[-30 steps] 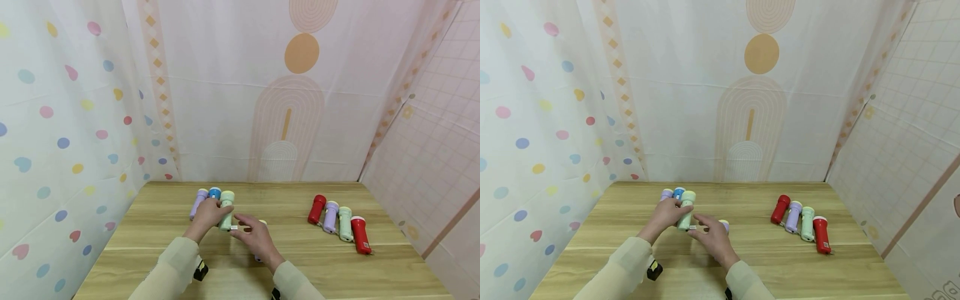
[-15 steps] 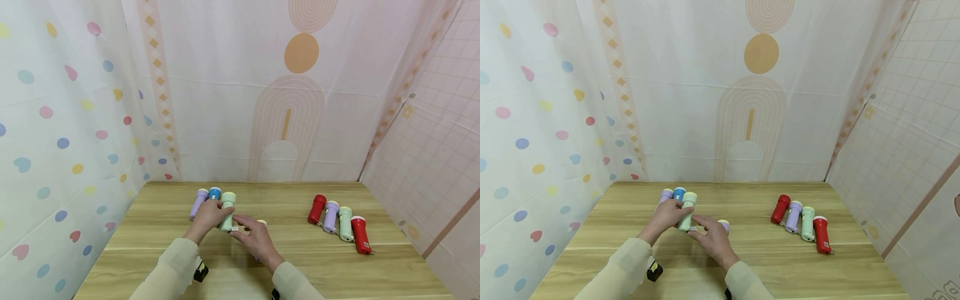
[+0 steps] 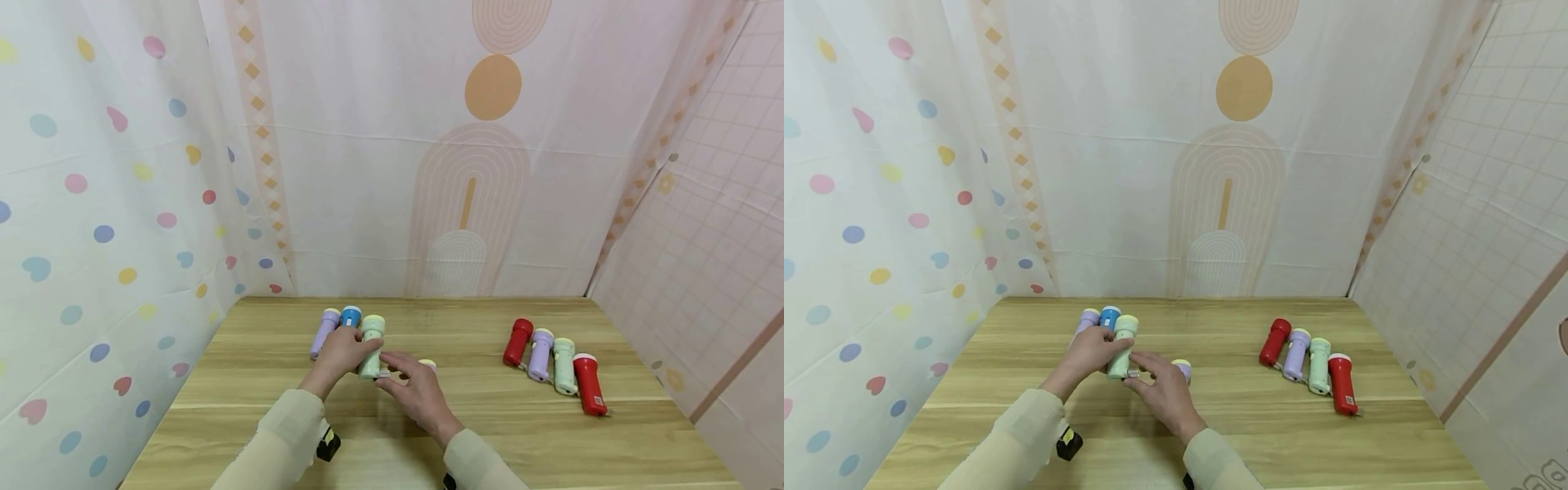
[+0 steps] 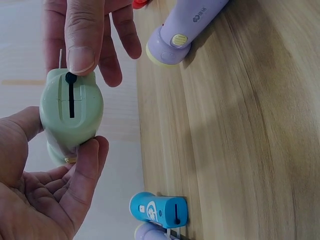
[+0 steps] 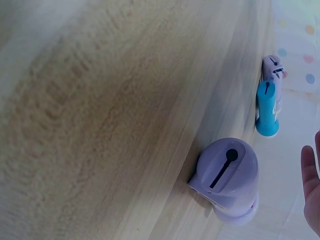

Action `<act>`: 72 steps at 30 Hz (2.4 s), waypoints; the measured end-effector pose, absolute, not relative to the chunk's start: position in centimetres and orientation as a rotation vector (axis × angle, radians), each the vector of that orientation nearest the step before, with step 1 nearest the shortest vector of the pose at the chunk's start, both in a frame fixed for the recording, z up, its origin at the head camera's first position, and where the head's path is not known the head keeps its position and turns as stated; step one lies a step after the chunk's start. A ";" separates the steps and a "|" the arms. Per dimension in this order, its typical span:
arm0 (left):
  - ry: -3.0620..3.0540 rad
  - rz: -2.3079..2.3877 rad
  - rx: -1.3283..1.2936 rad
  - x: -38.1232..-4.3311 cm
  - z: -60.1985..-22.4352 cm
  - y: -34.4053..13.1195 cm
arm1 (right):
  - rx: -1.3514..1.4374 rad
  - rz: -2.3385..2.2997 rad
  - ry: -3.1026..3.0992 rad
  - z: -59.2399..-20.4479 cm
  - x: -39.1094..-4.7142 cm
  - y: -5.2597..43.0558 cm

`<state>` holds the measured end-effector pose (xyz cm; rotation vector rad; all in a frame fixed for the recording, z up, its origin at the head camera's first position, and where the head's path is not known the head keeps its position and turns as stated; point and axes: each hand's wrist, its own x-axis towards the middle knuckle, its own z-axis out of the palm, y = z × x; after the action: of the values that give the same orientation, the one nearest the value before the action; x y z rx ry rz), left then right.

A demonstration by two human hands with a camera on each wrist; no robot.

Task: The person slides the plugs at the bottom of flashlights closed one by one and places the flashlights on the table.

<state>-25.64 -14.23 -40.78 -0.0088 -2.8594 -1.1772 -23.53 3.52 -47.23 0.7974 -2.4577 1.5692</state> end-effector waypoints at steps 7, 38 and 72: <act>-2.853 -1.141 0.001 -25.6 -41.0 -14.1 | 0.800 1.557 -2.432 -47.4 -23.5 3.4; -2.833 -1.140 0.032 -25.3 -41.1 -13.4 | 0.694 1.485 -2.428 -47.6 -23.0 2.6; -2.814 -1.215 0.037 -25.4 -41.5 -13.0 | 0.609 1.406 -2.431 -47.9 -22.8 2.4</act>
<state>-25.38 -13.03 -41.55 0.0373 -2.8144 -1.2149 -22.82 2.35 -47.93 0.6093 -2.4313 1.4057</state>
